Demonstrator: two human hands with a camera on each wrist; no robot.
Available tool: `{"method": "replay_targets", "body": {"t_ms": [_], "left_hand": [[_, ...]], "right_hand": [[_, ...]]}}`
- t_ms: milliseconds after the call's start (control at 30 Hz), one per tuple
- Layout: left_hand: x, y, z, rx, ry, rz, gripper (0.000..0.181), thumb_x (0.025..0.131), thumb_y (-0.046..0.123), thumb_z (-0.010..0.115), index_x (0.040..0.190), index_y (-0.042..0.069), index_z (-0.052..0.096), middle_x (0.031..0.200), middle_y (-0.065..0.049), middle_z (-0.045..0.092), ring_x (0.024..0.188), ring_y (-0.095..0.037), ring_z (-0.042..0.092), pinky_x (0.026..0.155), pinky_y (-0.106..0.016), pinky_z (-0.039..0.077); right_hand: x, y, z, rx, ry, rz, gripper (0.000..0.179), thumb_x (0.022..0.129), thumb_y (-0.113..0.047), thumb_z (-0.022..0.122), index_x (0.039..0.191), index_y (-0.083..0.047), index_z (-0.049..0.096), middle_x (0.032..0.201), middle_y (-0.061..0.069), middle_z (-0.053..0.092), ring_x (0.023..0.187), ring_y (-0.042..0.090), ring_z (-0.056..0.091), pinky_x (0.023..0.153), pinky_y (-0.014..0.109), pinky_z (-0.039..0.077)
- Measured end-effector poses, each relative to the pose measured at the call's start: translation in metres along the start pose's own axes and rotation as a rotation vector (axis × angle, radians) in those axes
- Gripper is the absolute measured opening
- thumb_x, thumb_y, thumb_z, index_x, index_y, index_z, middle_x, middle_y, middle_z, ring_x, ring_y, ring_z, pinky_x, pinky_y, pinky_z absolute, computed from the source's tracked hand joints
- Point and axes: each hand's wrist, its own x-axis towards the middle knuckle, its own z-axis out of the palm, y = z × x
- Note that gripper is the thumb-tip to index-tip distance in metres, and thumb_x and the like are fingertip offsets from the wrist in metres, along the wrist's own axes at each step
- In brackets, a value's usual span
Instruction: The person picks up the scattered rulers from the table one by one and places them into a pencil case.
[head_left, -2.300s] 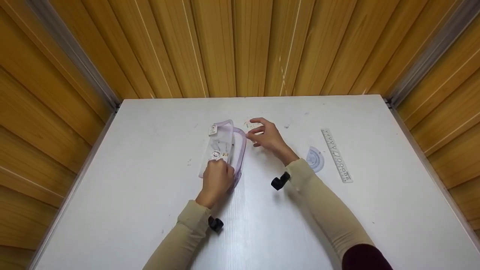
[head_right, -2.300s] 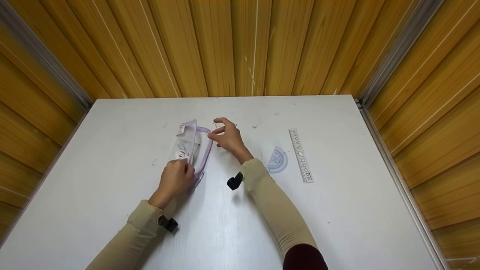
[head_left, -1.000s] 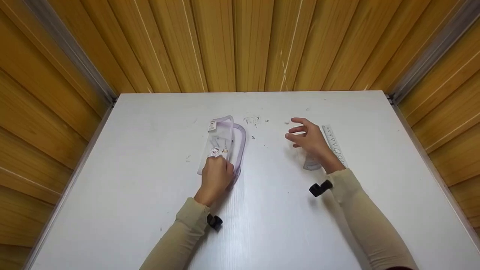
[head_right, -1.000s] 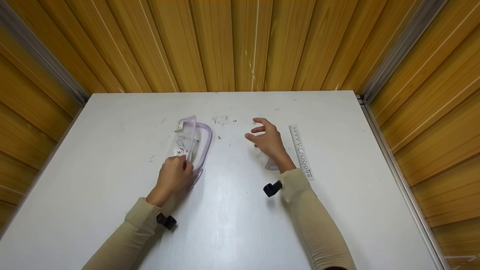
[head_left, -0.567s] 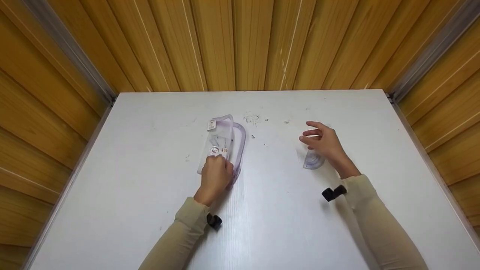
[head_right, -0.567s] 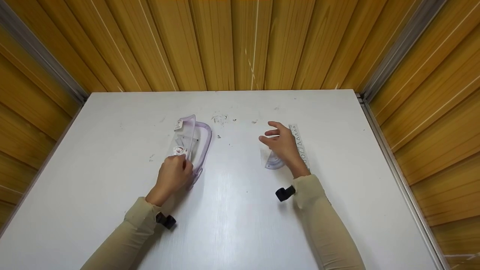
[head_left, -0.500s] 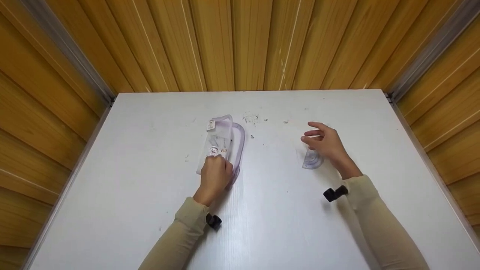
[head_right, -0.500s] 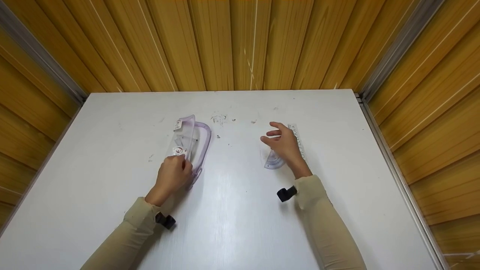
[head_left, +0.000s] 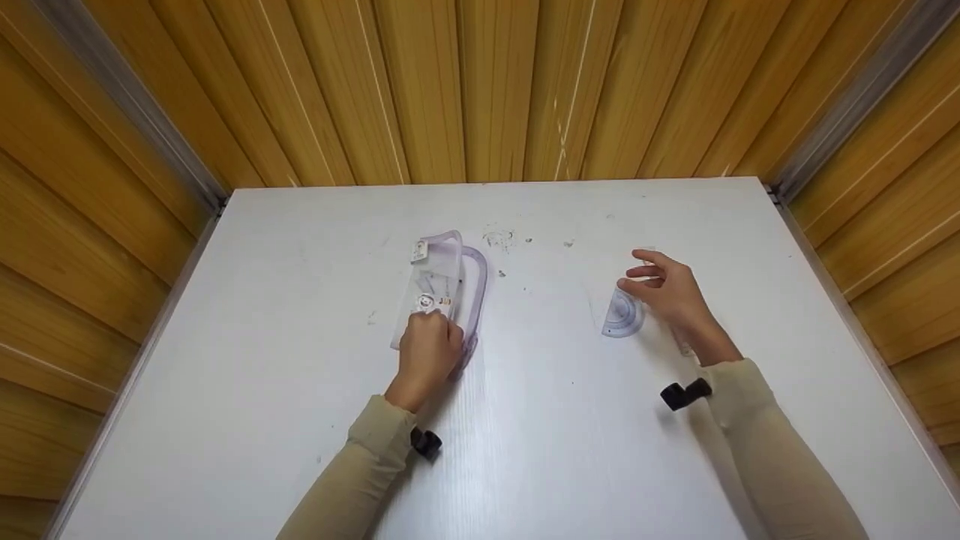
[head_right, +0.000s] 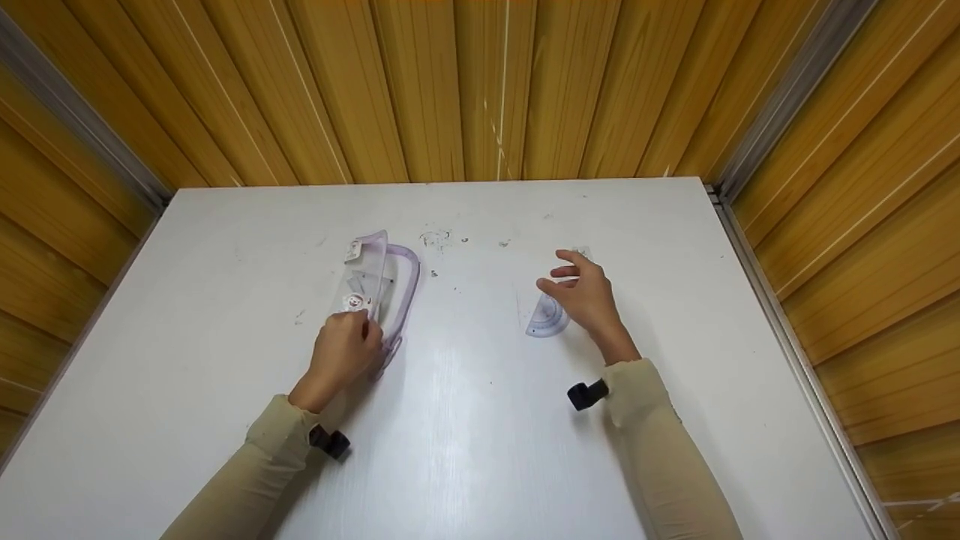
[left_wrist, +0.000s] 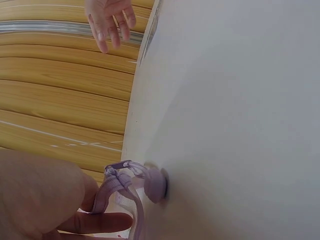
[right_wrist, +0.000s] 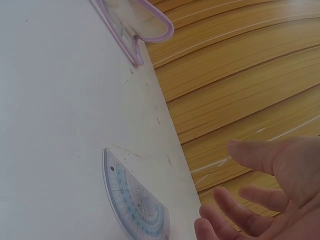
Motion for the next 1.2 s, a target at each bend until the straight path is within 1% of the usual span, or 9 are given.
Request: {"method": "replay_targets", "body": {"t_ms": [67,267,367,533,667,833,1067,1200], "left_hand": [[0.0,0.0,0.0,-0.004,0.0,-0.006,0.038,0.086,0.001,0.061,0.054,0.012,0.044,0.06,-0.01,0.054,0.055,-0.021,0.047,0.048,-0.043,0.047],[0.0,-0.001,0.001,-0.005,-0.015,-0.021,0.037,0.086,0.002,0.062,0.054,0.012,0.046,0.061,-0.01,0.056,0.057,-0.022,0.05,0.05,-0.042,0.048],[0.0,-0.001,0.001,-0.001,-0.013,-0.02,0.035,0.086,0.003,0.062,0.055,0.011,0.048,0.062,-0.01,0.057,0.057,-0.023,0.052,0.05,-0.043,0.049],[0.0,-0.002,0.002,0.001,0.002,-0.01,0.033,0.087,0.004,0.062,0.056,0.009,0.05,0.062,-0.012,0.058,0.056,-0.024,0.052,0.05,-0.045,0.049],[0.0,-0.002,0.002,-0.001,-0.003,-0.008,0.035,0.086,0.003,0.061,0.054,0.01,0.048,0.061,-0.011,0.057,0.056,-0.021,0.049,0.049,-0.042,0.047],[0.0,-0.002,0.001,0.018,-0.007,-0.001,0.036,0.085,0.001,0.062,0.052,0.01,0.05,0.062,-0.012,0.059,0.057,-0.021,0.049,0.049,-0.042,0.047],[0.0,-0.001,0.001,0.022,-0.011,-0.009,0.033,0.085,0.003,0.062,0.055,0.008,0.052,0.064,-0.013,0.06,0.057,-0.024,0.052,0.051,-0.044,0.049],[0.0,0.0,0.001,0.018,-0.017,-0.012,0.033,0.086,0.003,0.063,0.055,0.009,0.052,0.064,-0.013,0.061,0.059,-0.025,0.054,0.053,-0.045,0.05]], "right_hand": [[0.0,0.002,0.0,-0.01,0.004,-0.007,0.071,0.096,-0.027,0.073,0.156,-0.008,0.04,0.136,0.02,0.061,0.121,0.035,0.06,0.097,0.035,0.048],[-0.001,0.005,-0.001,-0.045,0.008,-0.022,0.071,0.096,-0.026,0.073,0.156,-0.006,0.04,0.136,0.023,0.06,0.122,0.038,0.06,0.097,0.039,0.049],[-0.003,0.005,-0.001,-0.058,0.002,-0.008,0.072,0.096,-0.028,0.073,0.156,-0.005,0.039,0.138,0.023,0.059,0.123,0.039,0.059,0.095,0.041,0.049],[-0.008,0.006,0.0,-0.089,-0.003,0.012,0.074,0.096,-0.03,0.073,0.156,-0.004,0.038,0.141,0.022,0.057,0.124,0.039,0.057,0.091,0.042,0.049],[-0.01,0.007,0.002,-0.101,-0.006,0.019,0.075,0.095,-0.028,0.073,0.156,-0.003,0.037,0.144,0.022,0.056,0.126,0.04,0.056,0.094,0.045,0.048],[-0.012,0.011,0.006,-0.093,0.004,0.041,0.076,0.093,-0.026,0.075,0.155,-0.002,0.037,0.147,0.022,0.054,0.129,0.041,0.052,0.098,0.048,0.046],[-0.012,0.018,0.015,-0.161,0.029,0.038,0.077,0.091,-0.023,0.077,0.154,0.001,0.038,0.148,0.024,0.053,0.128,0.043,0.052,0.098,0.049,0.045],[-0.012,0.02,0.02,-0.172,0.027,0.056,0.079,0.09,-0.021,0.078,0.154,0.001,0.037,0.15,0.025,0.049,0.13,0.044,0.049,0.103,0.052,0.043]]}}
